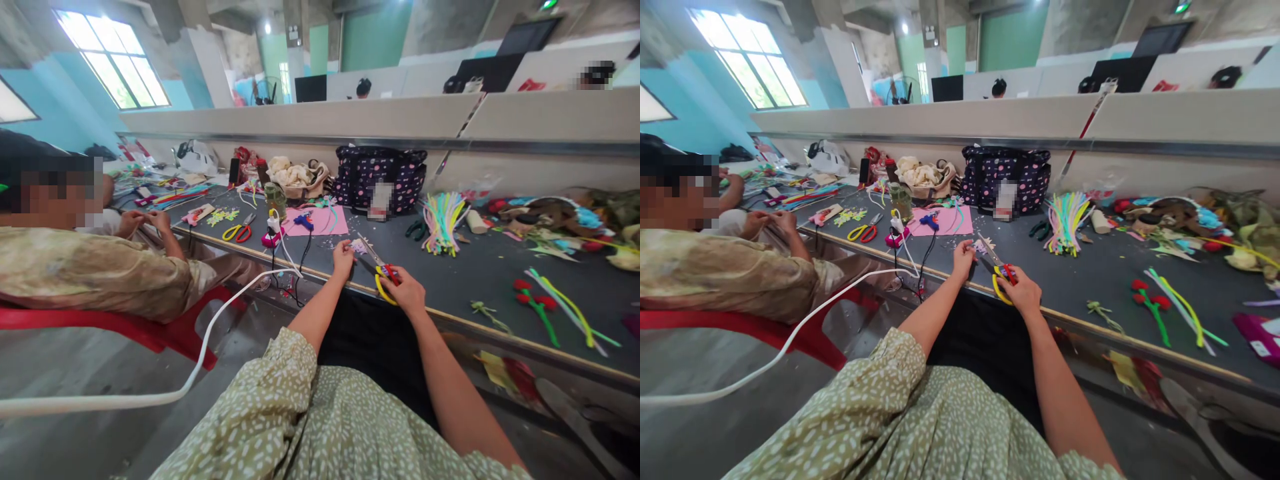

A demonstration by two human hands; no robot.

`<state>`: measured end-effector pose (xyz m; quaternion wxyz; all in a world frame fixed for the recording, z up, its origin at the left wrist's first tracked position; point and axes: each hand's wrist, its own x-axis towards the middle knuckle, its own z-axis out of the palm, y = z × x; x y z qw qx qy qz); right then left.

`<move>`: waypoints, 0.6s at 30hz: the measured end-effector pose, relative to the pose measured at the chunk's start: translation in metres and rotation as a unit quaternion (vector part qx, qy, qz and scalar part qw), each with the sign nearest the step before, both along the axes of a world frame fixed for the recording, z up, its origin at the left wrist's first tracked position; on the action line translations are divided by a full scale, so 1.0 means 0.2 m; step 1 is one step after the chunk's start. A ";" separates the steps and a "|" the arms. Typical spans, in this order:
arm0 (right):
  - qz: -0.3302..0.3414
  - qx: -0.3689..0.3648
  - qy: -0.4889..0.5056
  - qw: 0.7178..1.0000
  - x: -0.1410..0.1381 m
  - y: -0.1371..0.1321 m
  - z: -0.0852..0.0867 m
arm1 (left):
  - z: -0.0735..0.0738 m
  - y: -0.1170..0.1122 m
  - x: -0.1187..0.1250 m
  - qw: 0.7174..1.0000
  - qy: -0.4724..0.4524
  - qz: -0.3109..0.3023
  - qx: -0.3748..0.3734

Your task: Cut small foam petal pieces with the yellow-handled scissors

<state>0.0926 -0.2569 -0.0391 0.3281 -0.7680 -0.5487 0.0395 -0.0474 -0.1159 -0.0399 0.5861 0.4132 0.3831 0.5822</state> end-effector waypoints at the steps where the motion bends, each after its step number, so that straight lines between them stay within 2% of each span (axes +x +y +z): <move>1: 0.000 0.002 0.003 1.000 0.00 0.00 0.00 | 0.00 0.00 0.01 1.000 0.023 0.003 -0.002; 5: -0.003 0.003 0.004 1.000 0.00 0.00 -0.01 | -0.01 0.01 0.03 0.998 0.070 0.006 -0.002; 8: -0.005 0.001 -0.013 1.000 0.00 0.01 -0.02 | -0.01 0.03 0.02 0.999 0.037 -0.003 0.004; 12: -0.023 -0.006 -0.073 0.997 -0.01 0.01 -0.03 | 0.01 0.02 -0.02 0.999 -0.022 -0.023 -0.005; 18: 0.000 -0.001 -0.183 0.983 -0.07 -0.01 -0.01 | 0.04 0.00 -0.04 0.998 0.013 -0.067 0.002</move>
